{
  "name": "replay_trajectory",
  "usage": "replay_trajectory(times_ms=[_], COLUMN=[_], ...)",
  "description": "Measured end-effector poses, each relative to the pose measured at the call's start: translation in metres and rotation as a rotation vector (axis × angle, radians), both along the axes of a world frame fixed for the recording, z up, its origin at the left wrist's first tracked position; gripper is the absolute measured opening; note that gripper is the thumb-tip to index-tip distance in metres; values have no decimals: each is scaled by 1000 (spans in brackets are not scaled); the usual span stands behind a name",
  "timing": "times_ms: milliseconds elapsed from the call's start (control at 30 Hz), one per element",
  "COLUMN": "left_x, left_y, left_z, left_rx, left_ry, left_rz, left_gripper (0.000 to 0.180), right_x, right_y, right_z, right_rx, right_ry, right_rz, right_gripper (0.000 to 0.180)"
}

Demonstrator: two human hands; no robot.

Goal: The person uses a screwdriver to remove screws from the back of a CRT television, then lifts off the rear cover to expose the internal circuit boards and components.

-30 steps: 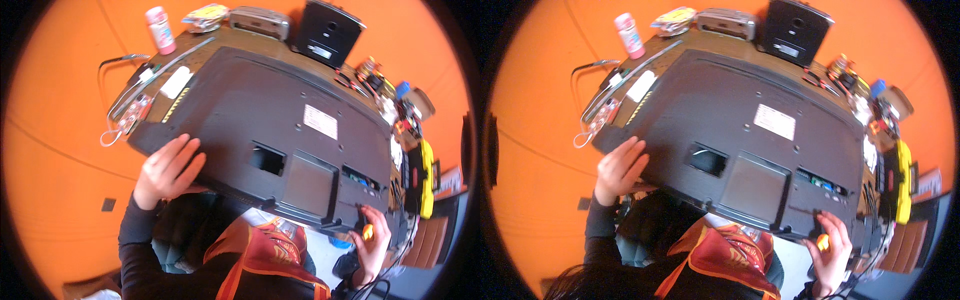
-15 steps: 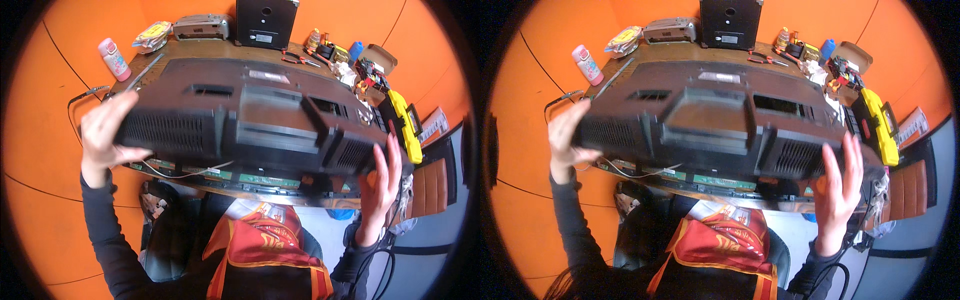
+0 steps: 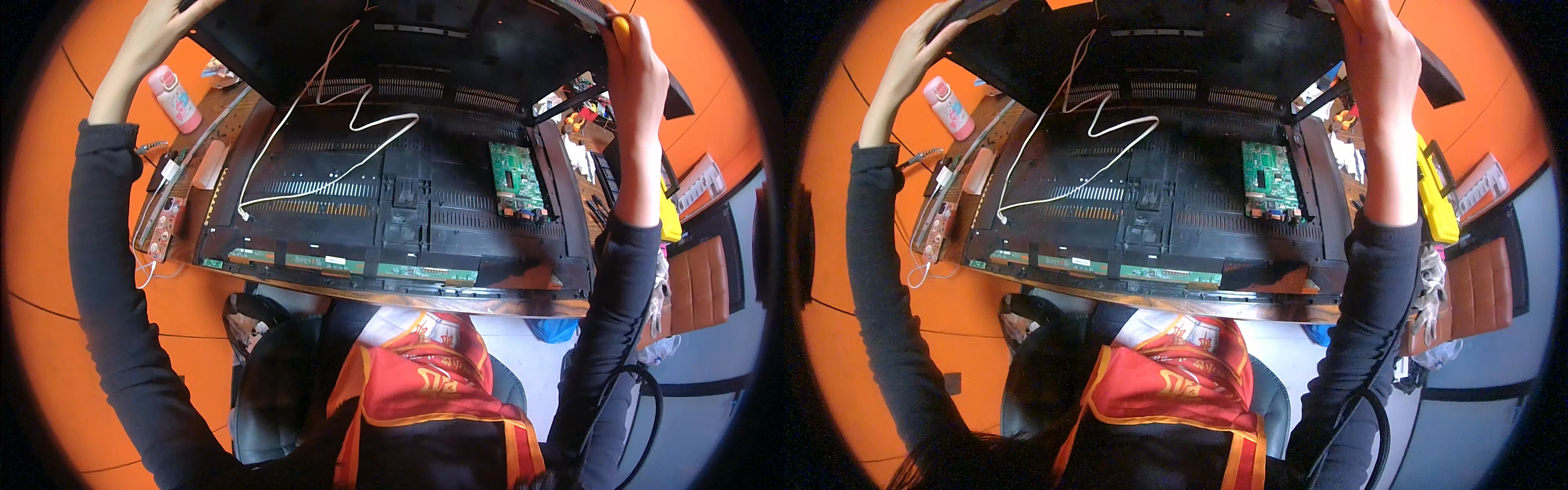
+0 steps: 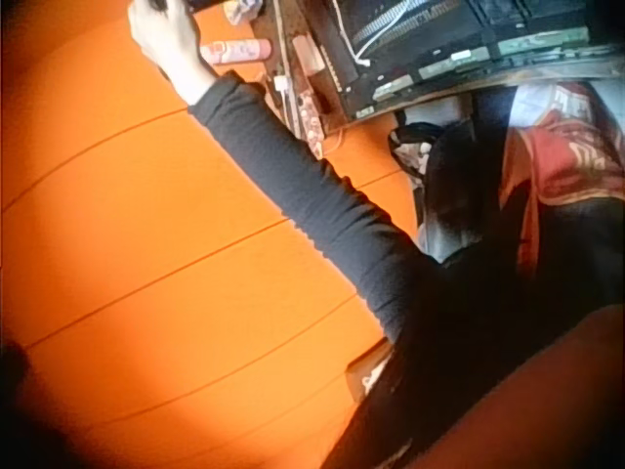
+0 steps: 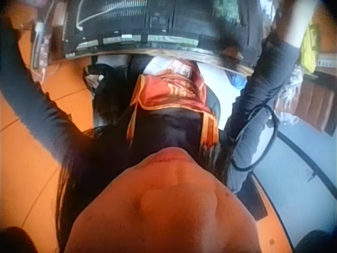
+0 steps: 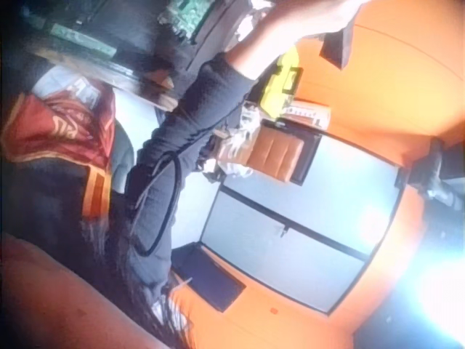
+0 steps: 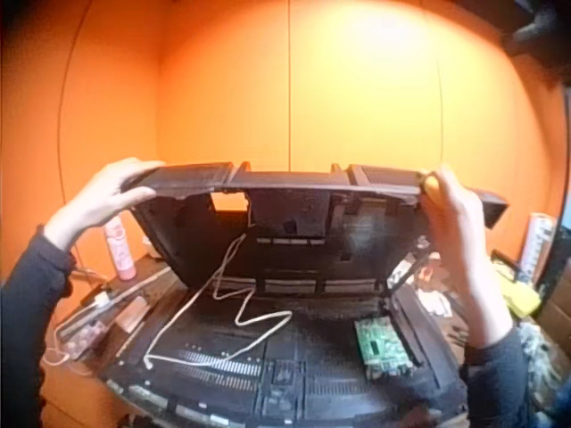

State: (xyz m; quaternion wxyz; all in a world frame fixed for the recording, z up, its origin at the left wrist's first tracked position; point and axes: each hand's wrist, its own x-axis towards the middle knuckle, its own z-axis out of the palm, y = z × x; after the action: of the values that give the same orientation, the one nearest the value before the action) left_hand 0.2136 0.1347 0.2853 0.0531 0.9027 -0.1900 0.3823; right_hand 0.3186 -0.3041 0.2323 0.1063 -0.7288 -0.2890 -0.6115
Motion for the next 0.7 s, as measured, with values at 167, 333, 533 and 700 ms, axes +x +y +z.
replay_trajectory(times_ms=[167,333,533,700], left_x=[31,88,126,139], left_y=[-1,31,51,54], left_z=[8,3,-7,-2], left_rx=[-54,108,77,47], left_ry=[-13,-239,-386,-369], left_rz=[121,102,245,198], left_gripper=[31,32,33,33], right_x=[43,78,101,117], right_y=[18,23,23,25], right_z=[22,36,42,42], right_rx=[129,73,5,58], right_ry=[43,31,-33,0], right_rz=[219,37,133,138], right_gripper=[15,7,15,14])
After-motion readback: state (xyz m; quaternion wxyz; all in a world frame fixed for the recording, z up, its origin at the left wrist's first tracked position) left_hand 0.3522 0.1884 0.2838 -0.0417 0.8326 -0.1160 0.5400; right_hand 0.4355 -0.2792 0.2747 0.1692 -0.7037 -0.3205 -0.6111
